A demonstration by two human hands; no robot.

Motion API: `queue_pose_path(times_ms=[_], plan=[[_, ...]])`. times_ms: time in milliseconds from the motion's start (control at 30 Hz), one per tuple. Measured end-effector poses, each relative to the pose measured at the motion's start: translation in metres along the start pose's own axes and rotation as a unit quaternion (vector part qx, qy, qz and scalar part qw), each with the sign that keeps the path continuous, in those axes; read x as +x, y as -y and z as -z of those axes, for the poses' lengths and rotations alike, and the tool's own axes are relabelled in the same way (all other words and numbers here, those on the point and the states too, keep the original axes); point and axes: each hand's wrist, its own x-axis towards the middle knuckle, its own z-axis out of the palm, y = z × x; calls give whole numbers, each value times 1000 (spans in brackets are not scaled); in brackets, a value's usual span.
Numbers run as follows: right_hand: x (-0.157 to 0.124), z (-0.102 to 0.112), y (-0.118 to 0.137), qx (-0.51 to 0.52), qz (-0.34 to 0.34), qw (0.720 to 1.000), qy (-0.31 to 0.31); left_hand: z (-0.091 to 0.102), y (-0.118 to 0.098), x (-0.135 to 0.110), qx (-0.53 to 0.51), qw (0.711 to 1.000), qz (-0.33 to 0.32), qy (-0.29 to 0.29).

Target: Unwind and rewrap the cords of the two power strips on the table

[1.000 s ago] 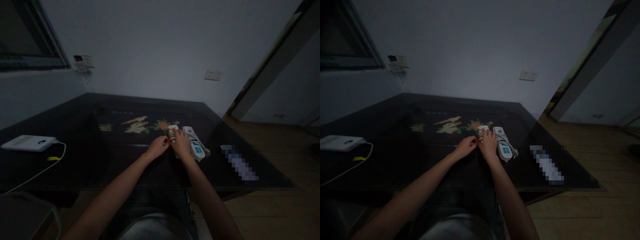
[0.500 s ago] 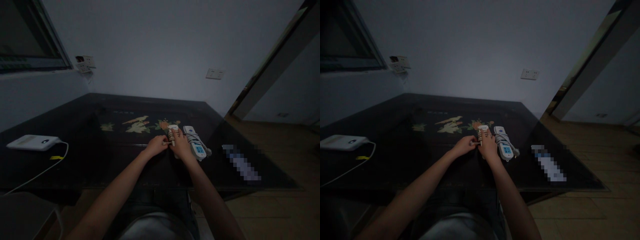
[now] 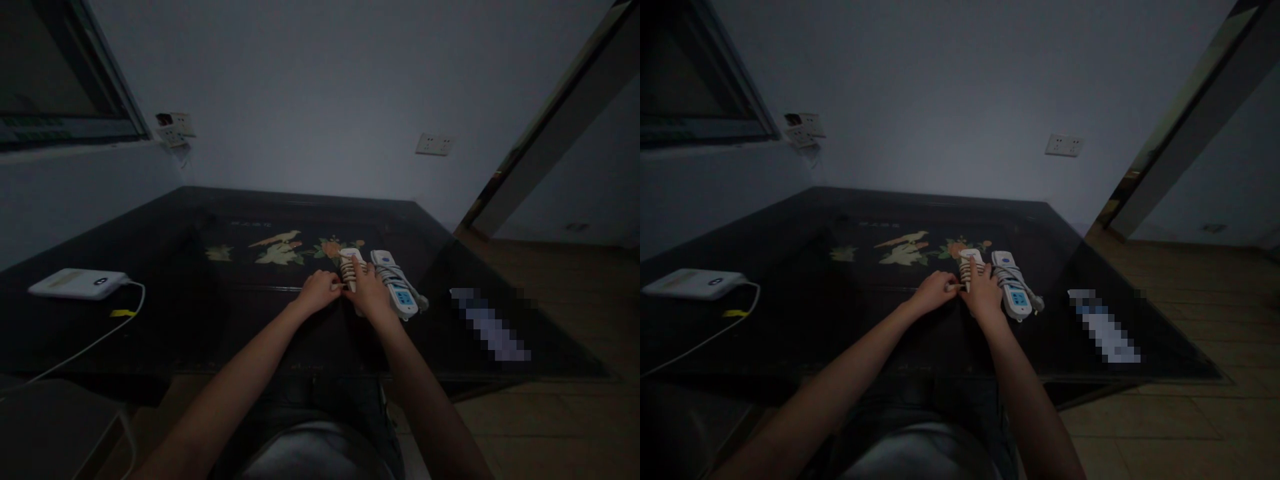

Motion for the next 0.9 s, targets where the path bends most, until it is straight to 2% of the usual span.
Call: queue_pose_path(times_ms=[100,300,533,667,800,900], plan=[[2,0,-4,19,8,1000,1,-2,0,1,1,1000,-1,1],[12,-6,-13,125,45,991,-20,-4,3,3,-5,1000,0,2],[22,-6,-18,273,112,950,-102,-4,8,4,-36,999,4,0],[23,-3,-17,320,138,926,-142,-5,9,4,-70,998,3,-1],[25,-4,-16,336,127,922,-142,-4,8,4,-113,993,17,-3],[26,-3,-16,373,130,909,-129,-4,10,6,-163,985,44,-13]])
